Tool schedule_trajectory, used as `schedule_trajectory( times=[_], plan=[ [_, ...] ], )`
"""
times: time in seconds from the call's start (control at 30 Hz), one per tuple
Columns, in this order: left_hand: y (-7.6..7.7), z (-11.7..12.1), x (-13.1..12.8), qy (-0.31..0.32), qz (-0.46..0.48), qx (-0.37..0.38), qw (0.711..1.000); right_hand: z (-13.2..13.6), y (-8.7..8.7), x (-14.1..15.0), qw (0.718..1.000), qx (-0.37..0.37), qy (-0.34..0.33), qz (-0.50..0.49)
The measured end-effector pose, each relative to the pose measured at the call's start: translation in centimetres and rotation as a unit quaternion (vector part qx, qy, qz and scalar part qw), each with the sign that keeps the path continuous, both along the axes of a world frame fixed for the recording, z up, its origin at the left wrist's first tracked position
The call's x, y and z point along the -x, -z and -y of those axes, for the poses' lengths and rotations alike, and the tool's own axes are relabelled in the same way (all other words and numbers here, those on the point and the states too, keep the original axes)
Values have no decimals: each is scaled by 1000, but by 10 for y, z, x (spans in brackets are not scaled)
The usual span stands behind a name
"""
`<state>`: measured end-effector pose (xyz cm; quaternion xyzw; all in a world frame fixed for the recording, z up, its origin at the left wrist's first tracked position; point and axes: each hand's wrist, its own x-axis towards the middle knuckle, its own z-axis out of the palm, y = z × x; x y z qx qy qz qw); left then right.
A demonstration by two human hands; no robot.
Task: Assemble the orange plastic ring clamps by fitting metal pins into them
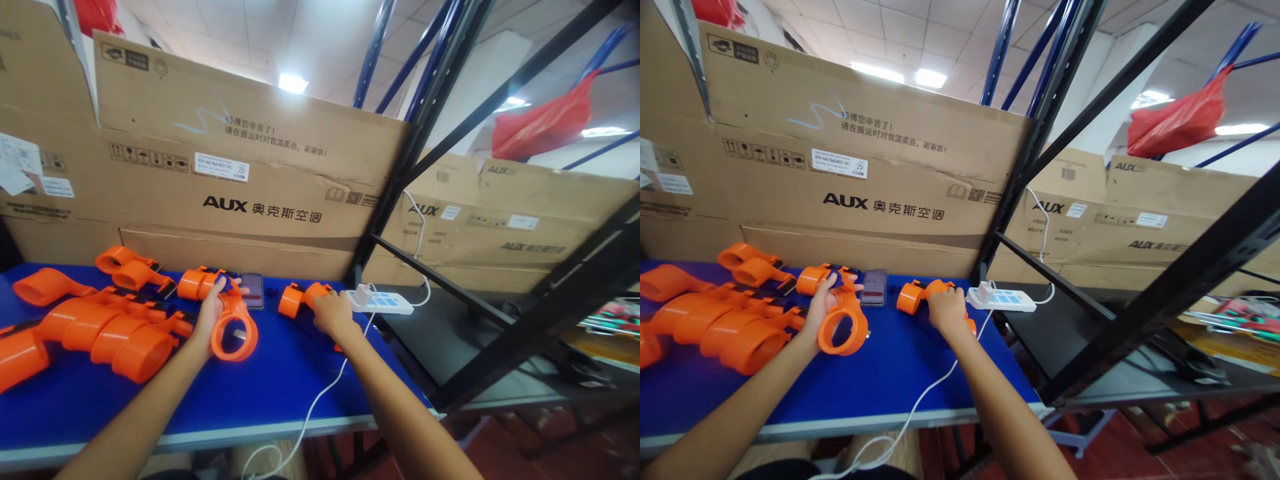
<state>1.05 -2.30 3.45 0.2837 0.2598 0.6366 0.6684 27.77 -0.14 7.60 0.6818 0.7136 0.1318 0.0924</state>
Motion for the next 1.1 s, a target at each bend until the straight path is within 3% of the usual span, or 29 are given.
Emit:
schedule_trajectory(
  times=[0.13, 0.27, 0.4, 0.57, 0.7, 0.83, 0.97, 1.1],
  plan=[
    [-1, 0, 1, -12, 0, 8, 1000, -2, 7, 0, 1000, 9, 4, 7],
    [1, 0, -2, -12, -13, 10, 1000, -2, 4, -1, 1000, 5, 5, 11],
    [3, -2, -3, -23, -35, 6, 999, 8, -11, -4, 999, -29, 5, 16],
    [4, -2, -7, -30, -59, 0, 998, 26, -40, -1, 990, -142, -9, -13],
    [5, 1, -12, 4, -49, -11, 999, 35, -55, 20, 979, -183, -27, -81],
    [8, 3, -14, 38, -20, -22, 999, 44, -50, 59, 967, -136, -115, -183],
    [7, 3, -11, 50, 23, -23, 998, 46, -33, 92, 905, -107, -245, -330],
    [1, 1, -6, 48, 53, -24, 997, 37, -11, 107, 810, -110, -308, -487]
  ],
)
